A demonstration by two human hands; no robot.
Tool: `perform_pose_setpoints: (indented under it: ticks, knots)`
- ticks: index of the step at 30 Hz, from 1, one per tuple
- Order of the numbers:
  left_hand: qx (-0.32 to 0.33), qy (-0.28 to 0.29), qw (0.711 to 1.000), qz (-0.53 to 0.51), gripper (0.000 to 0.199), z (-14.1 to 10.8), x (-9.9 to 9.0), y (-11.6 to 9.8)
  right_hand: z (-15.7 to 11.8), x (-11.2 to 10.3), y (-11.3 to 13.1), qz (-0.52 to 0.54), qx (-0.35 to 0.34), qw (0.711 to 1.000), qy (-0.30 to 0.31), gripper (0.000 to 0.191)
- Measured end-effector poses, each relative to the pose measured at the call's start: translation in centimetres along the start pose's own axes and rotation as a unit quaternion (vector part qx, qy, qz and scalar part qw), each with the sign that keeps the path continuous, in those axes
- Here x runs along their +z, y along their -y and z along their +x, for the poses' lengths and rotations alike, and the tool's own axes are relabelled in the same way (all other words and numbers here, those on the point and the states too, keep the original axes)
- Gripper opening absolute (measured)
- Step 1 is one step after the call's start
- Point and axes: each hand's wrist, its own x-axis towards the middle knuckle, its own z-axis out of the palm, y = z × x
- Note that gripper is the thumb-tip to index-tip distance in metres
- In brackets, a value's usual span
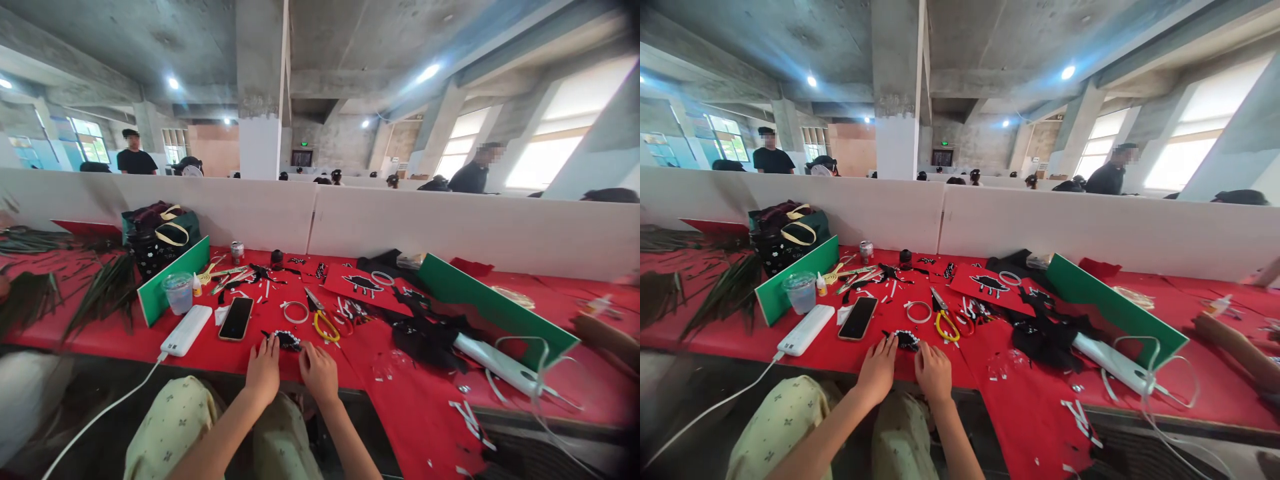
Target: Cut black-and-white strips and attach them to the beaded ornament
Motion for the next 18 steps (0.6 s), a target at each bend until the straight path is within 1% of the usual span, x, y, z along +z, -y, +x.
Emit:
perform_pose_setpoints:
  ticks: [1, 3, 7, 10, 14, 18]
  knots:
    - [-0.005, -0.008, 1.000, 0.008, 0.063, 0.0, 0.4, -0.1, 0.0, 0.0, 0.0, 0.001, 0.003, 1.000, 0.000, 0.021]
    - [0.005, -0.027, 1.000, 0.002, 0.061, -0.2, 1.1, 0.0, 0.0, 0.0, 0.1, 0.002, 0.005, 1.000, -0.001, 0.020]
    - [0.039, -0.084, 0.994, -0.051, 0.050, -0.4, 2.3, 1.4, 0.2, -0.1, 0.2, 0.007, -0.012, 1.000, 0.014, 0.020]
    - [0.041, -0.119, 0.990, -0.069, 0.048, -0.4, 3.0, 2.0, 0.3, -0.1, 0.2, 0.003, -0.007, 1.000, 0.025, 0.020]
    - [0.046, -0.129, 0.988, -0.070, 0.047, -0.3, 3.5, 2.0, 0.4, -0.2, 0.4, 0.000, 0.009, 1.000, 0.019, 0.020]
    - [0.046, -0.146, 0.986, -0.071, 0.047, -0.4, 3.4, 2.0, 0.4, -0.2, 0.4, 0.002, 0.008, 1.000, 0.019, 0.021]
